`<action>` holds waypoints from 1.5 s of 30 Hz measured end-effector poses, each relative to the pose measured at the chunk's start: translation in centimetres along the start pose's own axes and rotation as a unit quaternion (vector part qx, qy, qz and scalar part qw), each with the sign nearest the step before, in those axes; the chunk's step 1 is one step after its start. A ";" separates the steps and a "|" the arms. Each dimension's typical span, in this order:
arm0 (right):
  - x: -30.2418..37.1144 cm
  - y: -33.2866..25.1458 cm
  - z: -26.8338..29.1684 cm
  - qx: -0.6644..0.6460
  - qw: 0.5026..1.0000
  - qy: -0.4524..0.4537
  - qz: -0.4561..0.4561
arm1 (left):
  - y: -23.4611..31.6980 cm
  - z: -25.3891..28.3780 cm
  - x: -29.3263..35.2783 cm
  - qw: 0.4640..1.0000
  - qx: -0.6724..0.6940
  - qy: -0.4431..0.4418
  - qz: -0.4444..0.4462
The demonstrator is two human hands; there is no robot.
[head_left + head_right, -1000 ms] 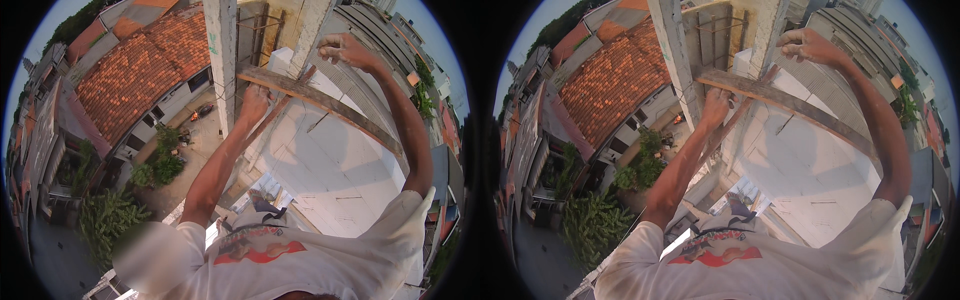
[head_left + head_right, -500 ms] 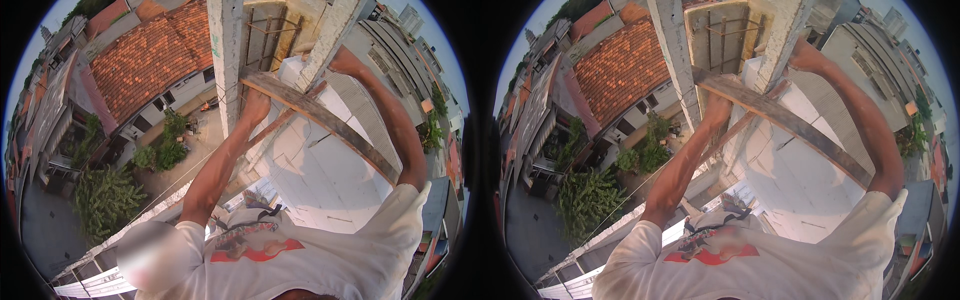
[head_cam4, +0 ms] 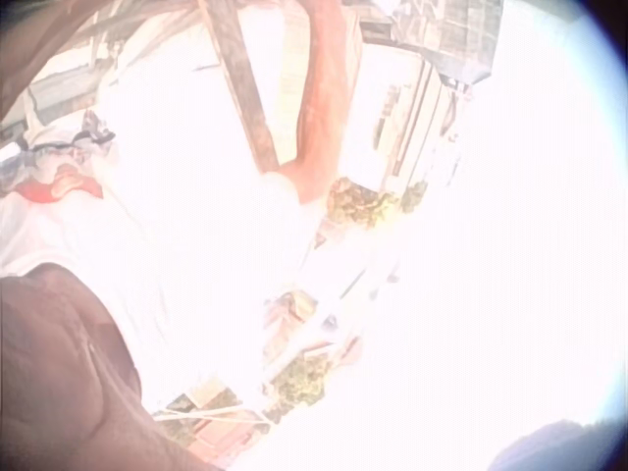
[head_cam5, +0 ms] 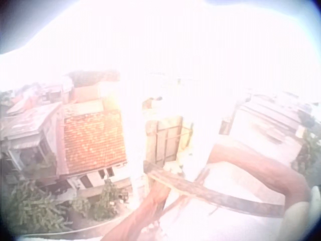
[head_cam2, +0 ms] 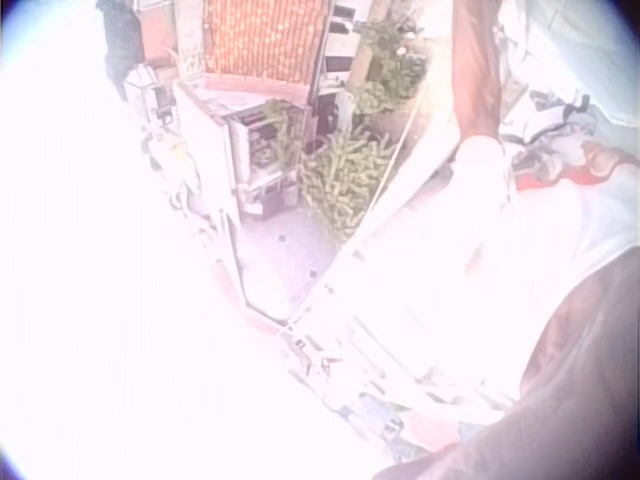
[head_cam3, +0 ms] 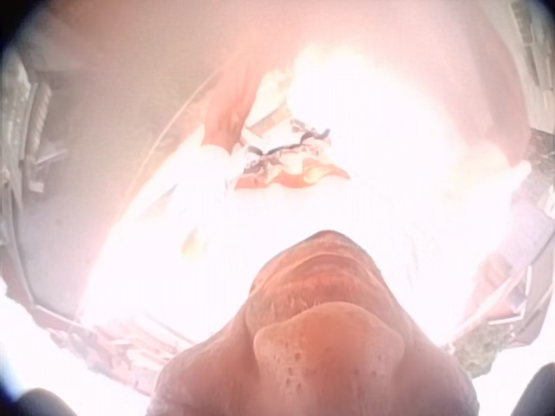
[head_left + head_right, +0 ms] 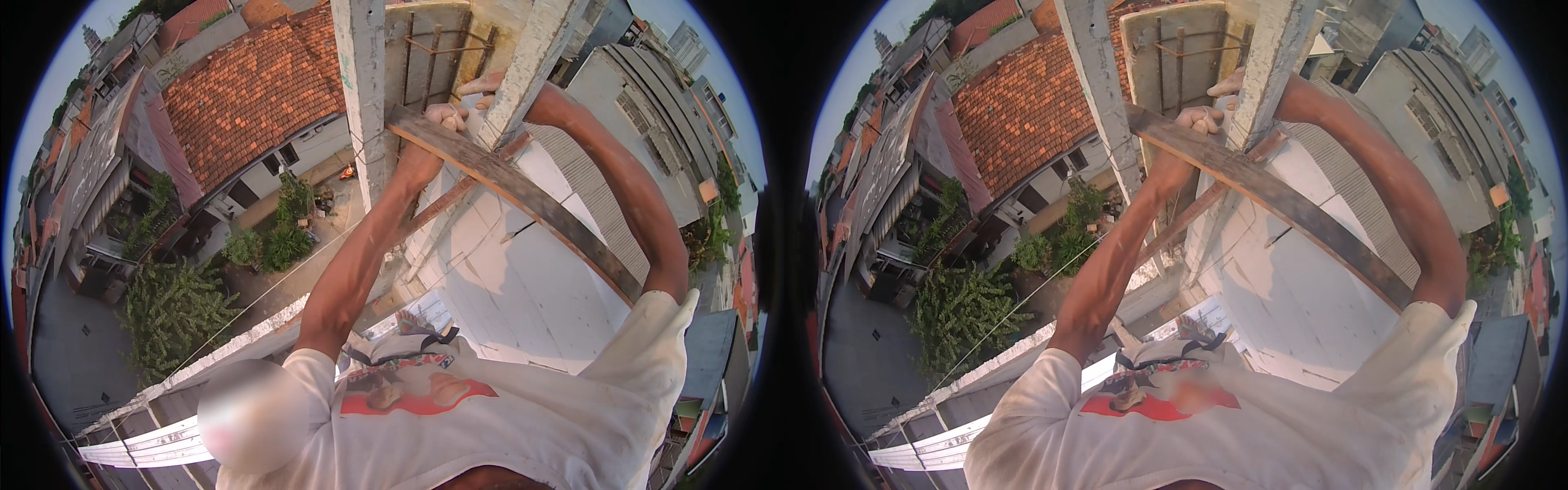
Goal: The person walks along a narrow metal beam on a roof structure, measures and marks a wooden beam, and then ties a wire to secure the beam to the roof frame. The person uses a tape measure, a marker, and wire to complete the task.
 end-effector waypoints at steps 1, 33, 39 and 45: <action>-0.5 0.2 0.1 0.008 1.000 -0.009 0.008 | 0.4 0.1 -0.2 1.000 -0.016 -0.003 -0.013; -1.2 1.4 -0.7 -0.120 0.980 0.095 -0.130 | 13.1 2.6 15.1 0.894 -0.431 0.052 -0.107; 0.1 2.5 -0.6 -0.050 0.980 0.123 -0.150 | 11.1 5.9 20.7 0.934 -0.341 0.086 -0.069; 2.4 3.9 0.8 0.231 0.947 0.213 0.068 | 10.7 7.6 24.2 0.951 -0.290 0.102 -0.014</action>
Point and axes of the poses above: each hand's wrist, its own x-axis away from the middle knuckle, its own z-axis out of the back of the hand, y = z × x, the point moved 7 cm from there along -x, towards the middle knuckle, and after that the axes turned 3 degrees about -z, right-handed, at the moved point
